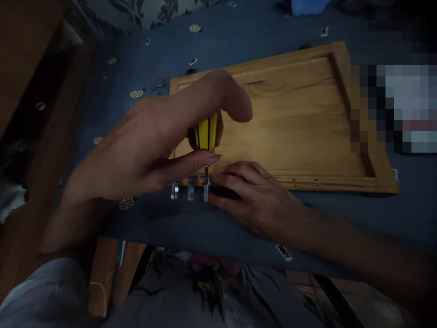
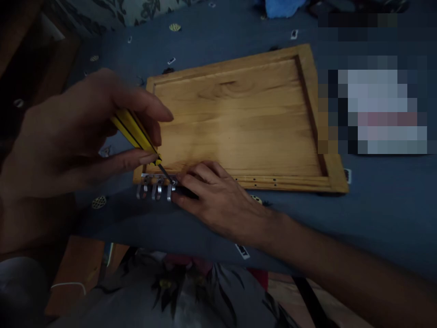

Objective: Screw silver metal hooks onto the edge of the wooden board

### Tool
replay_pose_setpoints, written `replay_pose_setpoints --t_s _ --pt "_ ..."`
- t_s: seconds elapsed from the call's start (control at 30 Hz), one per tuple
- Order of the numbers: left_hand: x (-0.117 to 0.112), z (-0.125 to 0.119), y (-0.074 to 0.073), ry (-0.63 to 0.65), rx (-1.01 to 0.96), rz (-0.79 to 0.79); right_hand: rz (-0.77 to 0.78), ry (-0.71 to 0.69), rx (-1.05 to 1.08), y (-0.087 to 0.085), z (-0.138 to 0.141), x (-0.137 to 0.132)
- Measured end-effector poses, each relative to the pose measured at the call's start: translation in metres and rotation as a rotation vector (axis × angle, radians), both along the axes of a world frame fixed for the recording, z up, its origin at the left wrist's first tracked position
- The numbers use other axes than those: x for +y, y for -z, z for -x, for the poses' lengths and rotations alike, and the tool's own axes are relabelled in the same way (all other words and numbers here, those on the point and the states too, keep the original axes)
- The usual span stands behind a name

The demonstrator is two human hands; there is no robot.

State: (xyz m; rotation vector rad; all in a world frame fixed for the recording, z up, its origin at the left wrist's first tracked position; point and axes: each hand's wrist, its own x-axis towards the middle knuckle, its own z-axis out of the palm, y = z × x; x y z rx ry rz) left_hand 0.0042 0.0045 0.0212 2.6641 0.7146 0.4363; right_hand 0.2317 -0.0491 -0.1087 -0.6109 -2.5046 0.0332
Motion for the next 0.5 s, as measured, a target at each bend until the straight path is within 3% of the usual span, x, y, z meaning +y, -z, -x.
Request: replay_pose_setpoints --t_s 0.33,0.5 --pt "0.0011 0.0004 -0.0035 0.044 0.070 -0.161 -0.001 0.013 -0.022 0.0003 -0.0008 -0.0003" --pt "0.0001 0.0014 -0.0005 -0.016 0.098 -0.239 0.013 0.013 -0.034 -0.0019 -0.0012 -0.0007"
